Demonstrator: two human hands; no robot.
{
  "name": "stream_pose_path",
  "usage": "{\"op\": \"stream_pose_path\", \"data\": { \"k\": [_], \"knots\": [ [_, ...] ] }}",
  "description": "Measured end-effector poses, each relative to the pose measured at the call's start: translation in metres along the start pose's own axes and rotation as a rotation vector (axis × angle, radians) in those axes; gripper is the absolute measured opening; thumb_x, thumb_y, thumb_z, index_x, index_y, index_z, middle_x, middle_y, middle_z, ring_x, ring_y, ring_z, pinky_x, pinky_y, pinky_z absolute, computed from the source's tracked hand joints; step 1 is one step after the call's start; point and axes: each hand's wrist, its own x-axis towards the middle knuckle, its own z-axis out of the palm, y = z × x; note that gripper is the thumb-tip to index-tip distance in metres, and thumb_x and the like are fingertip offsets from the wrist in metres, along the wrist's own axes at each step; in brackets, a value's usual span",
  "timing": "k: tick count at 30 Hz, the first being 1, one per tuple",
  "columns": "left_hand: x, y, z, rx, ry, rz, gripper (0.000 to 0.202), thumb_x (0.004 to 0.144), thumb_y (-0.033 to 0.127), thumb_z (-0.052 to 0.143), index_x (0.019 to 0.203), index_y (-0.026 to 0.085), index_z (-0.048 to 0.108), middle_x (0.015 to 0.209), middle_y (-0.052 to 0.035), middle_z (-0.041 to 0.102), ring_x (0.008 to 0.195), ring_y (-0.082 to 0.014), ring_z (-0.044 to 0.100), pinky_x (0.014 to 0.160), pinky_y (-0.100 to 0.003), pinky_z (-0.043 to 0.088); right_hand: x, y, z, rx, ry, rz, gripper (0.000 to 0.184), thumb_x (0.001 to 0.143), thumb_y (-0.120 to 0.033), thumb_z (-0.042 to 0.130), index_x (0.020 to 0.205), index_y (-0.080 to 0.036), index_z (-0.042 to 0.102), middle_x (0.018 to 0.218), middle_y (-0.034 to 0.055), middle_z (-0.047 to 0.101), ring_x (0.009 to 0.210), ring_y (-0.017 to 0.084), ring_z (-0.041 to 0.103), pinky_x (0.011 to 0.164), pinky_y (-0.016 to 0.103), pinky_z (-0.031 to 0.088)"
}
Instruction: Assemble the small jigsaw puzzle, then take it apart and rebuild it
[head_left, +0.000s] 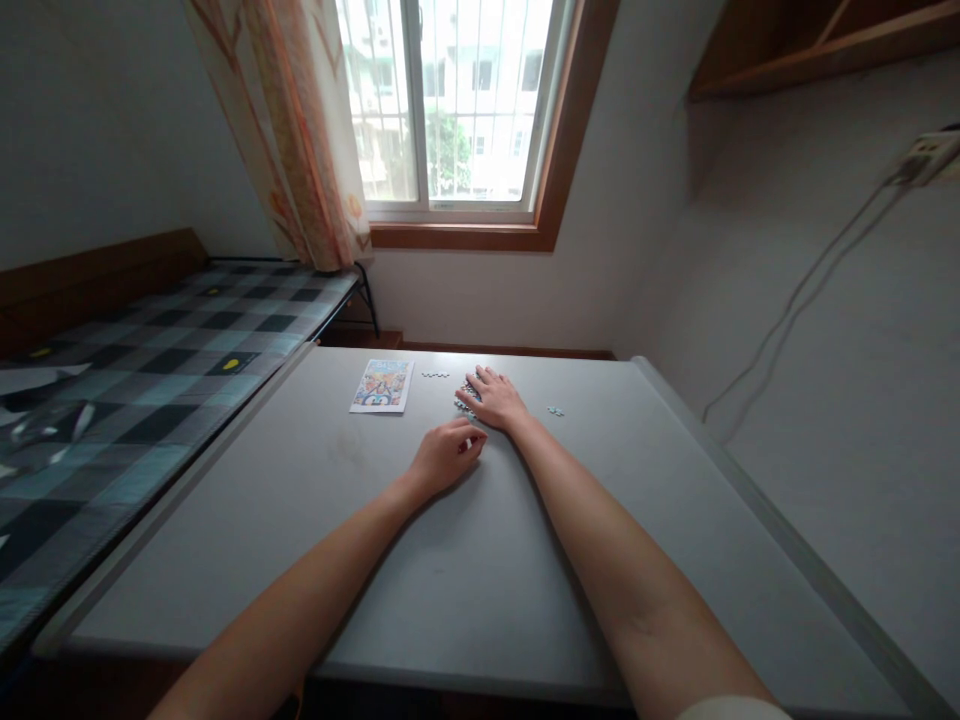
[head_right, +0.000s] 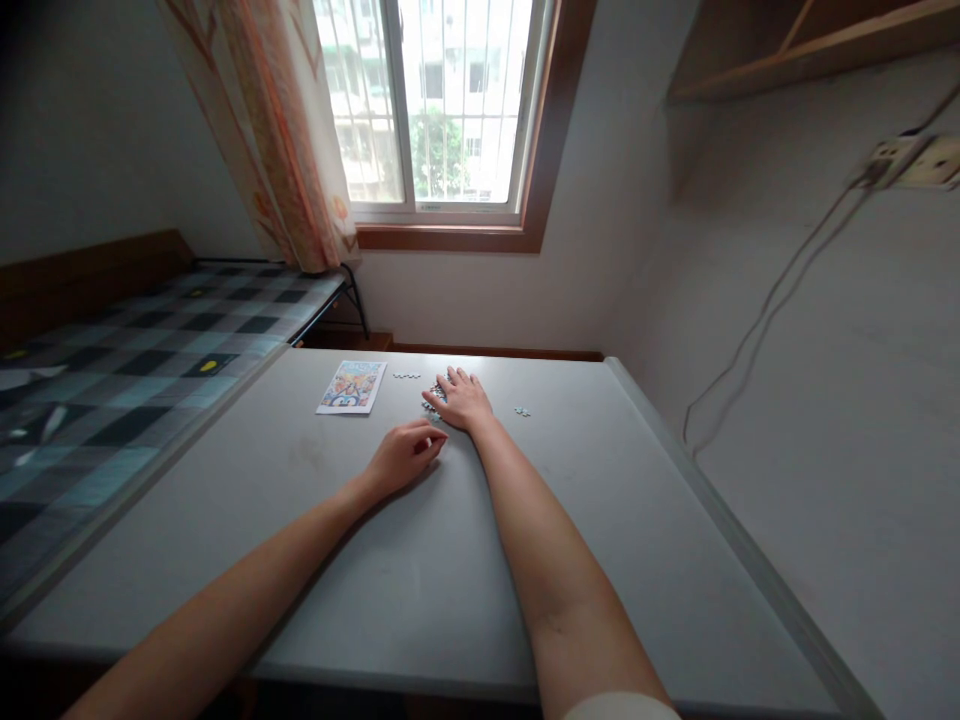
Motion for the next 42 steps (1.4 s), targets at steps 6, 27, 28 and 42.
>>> {"op": "stream_pose_path", "data": {
  "k": [6, 27, 28, 42],
  "knots": [
    [0.000, 0.001, 0.000, -0.012, 0.000, 0.011, 0.016, 0.087, 0.023, 0.055, 0.086, 0.021, 0.070, 0.076, -0.0002, 0.062, 0.060, -0.0103, 0.052, 0.061, -0.022, 0.041, -0.015, -0.004, -0.002, 0.007, 0.018, -0.120, 0.067, 0.092, -0.063, 0.027, 0.145, -0.024, 0.035, 0.155, 0.0071, 0.024, 0.144, 0.025, 0.017, 0.115, 0.042, 0.014],
    [0.000, -0.003, 0.001, -0.039, 0.024, -0.002, 0.016, 0.085, 0.019, 0.055, 0.088, 0.021, 0.071, 0.079, -0.0006, 0.065, 0.061, -0.0098, 0.055, 0.062, -0.021, 0.043, -0.118, 0.021, -0.008, -0.187, 0.286, 0.439, 0.067, 0.089, -0.056, 0.036, 0.140, -0.012, 0.041, 0.136, 0.0192, 0.041, 0.120, 0.034, 0.037, 0.101, 0.047, 0.030],
    [-0.001, -0.003, 0.001, -0.042, 0.022, 0.000, 0.016, 0.085, 0.019, 0.055, 0.088, 0.021, 0.071, 0.079, -0.0005, 0.065, 0.061, -0.0097, 0.055, 0.062, -0.021, 0.043, -0.119, 0.023, -0.009, -0.195, 0.284, 0.459, 0.067, 0.089, -0.056, 0.036, 0.139, -0.012, 0.042, 0.136, 0.0195, 0.042, 0.120, 0.034, 0.037, 0.101, 0.047, 0.029],
    [-0.001, -0.003, 0.001, -0.032, 0.026, 0.017, 0.016, 0.085, 0.019, 0.055, 0.088, 0.020, 0.070, 0.077, 0.0000, 0.064, 0.060, -0.0096, 0.053, 0.062, -0.021, 0.042, -0.076, 0.040, -0.005, -0.125, 0.193, 0.462, 0.068, 0.091, -0.058, 0.028, 0.142, -0.014, 0.040, 0.145, 0.0129, 0.040, 0.136, 0.034, 0.025, 0.112, 0.052, 0.012]
  ]
}}
